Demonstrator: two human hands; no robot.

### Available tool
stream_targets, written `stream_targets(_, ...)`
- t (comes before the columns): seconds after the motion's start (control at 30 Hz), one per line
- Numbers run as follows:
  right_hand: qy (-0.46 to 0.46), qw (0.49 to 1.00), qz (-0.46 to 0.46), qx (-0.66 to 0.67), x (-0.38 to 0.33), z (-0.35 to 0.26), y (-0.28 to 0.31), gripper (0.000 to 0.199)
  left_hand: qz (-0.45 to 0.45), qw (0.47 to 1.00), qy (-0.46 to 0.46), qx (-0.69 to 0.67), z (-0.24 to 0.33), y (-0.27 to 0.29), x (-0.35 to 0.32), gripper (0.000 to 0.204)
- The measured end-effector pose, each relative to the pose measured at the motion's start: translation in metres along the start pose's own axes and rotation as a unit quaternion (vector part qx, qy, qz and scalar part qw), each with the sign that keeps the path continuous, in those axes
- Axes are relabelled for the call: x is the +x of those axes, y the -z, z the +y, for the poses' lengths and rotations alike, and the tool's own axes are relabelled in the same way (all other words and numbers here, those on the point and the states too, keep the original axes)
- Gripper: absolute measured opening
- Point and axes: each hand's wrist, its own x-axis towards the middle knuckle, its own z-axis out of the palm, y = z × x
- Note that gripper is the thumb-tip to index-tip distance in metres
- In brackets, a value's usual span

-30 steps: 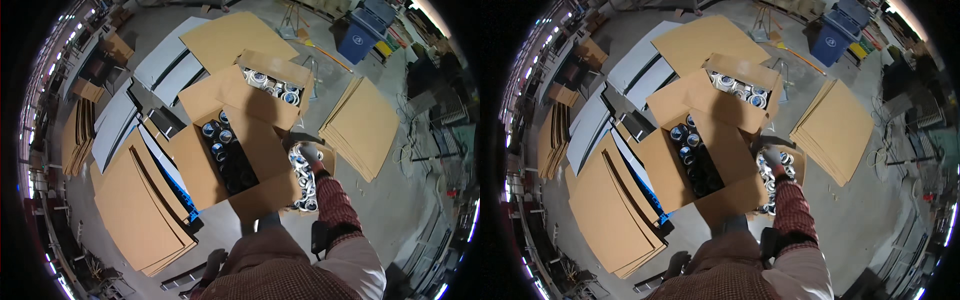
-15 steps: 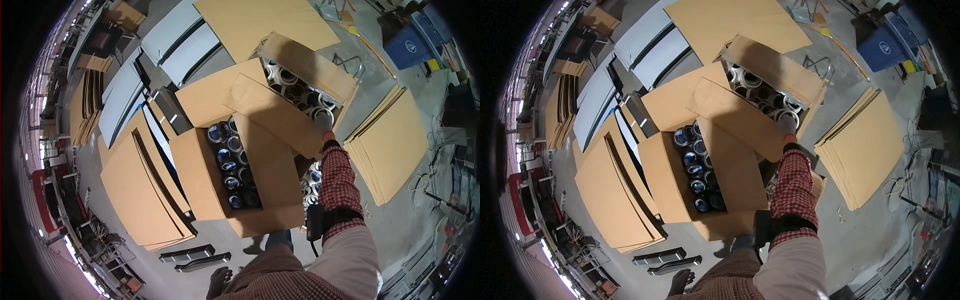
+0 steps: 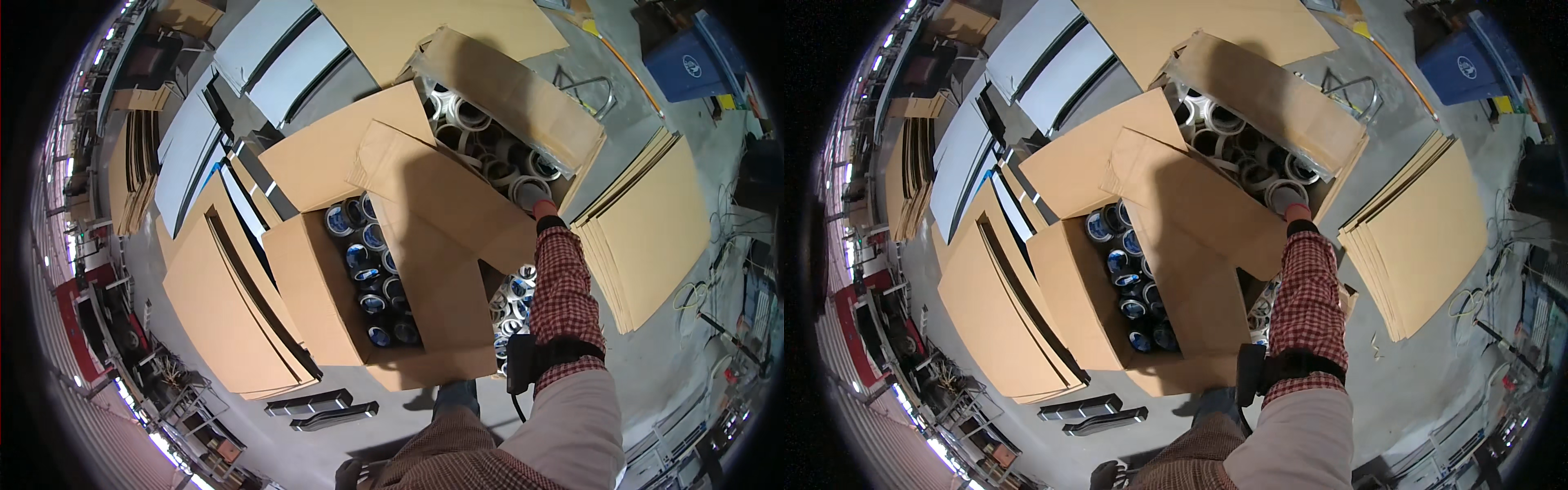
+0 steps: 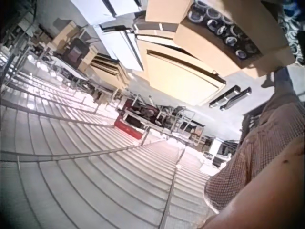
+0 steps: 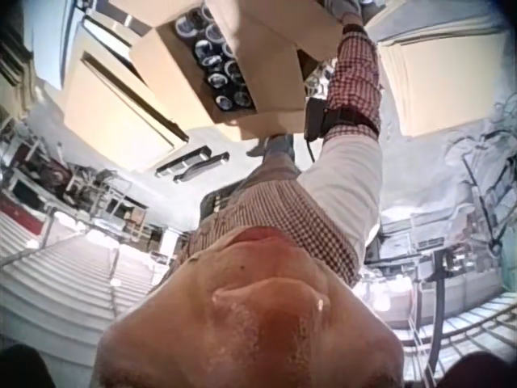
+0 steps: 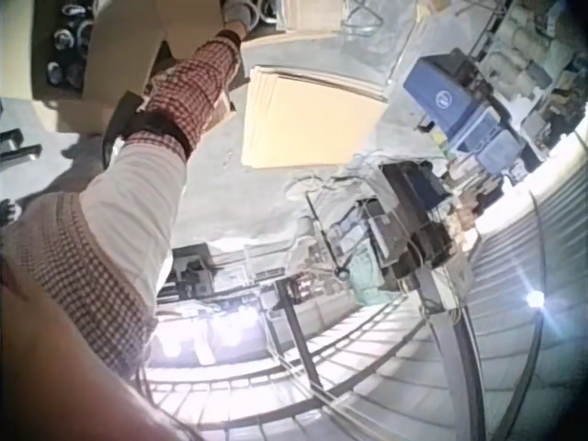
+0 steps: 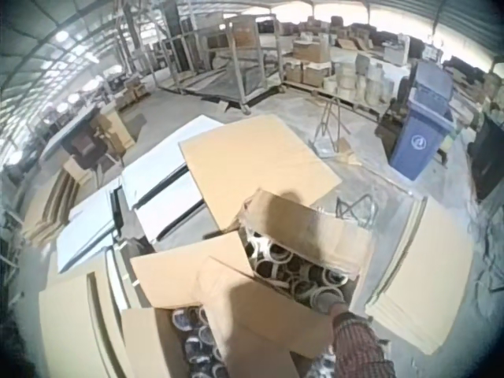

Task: Applying tape to circular metal components on a workbench in a factory.

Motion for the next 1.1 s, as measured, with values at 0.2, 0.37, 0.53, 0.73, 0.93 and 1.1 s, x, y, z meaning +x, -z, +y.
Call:
stream_targets(0.2,0.023,0.999,-0.020,-0.021,0.044,-0.005,-0.037,0.032,0.018,1.000,-0.017,0.009,0.028,-0.008,0.002,0.033)
stream_targets(0.37,0.019,1.000,0.005,-0.020,0.048,-0.008,-0.033,0.032,0.017,1.000,-0.020,0.011,0.028,-0.019,0.007,0.032)
stream_targets(0.53,0.020,0.998,0.057,-0.001,0.028,0.013,-0.017,0.032,0.010,0.999,-0.032,0.016,0.034,-0.022,0.007,0.031)
stream_targets(0.73,0.071,0.986,0.148,0.036,-0.026,0.055,0.048,0.033,-0.005,0.999,-0.039,-0.001,0.034,-0.018,0.011,0.030)
stream_targets(0.93,0.231,0.914,0.319,0.095,-0.139,0.053,0.160,0.035,-0.009,0.997,-0.014,-0.074,0.056,-0.049,0.003,0.038)
stream_targets(1.1,0.375,0.812,0.435,0.105,-0.257,-0.049,0.225,0.037,-0.085,0.977,-0.182,0.074,0.046,-0.043,0.036,0.034)
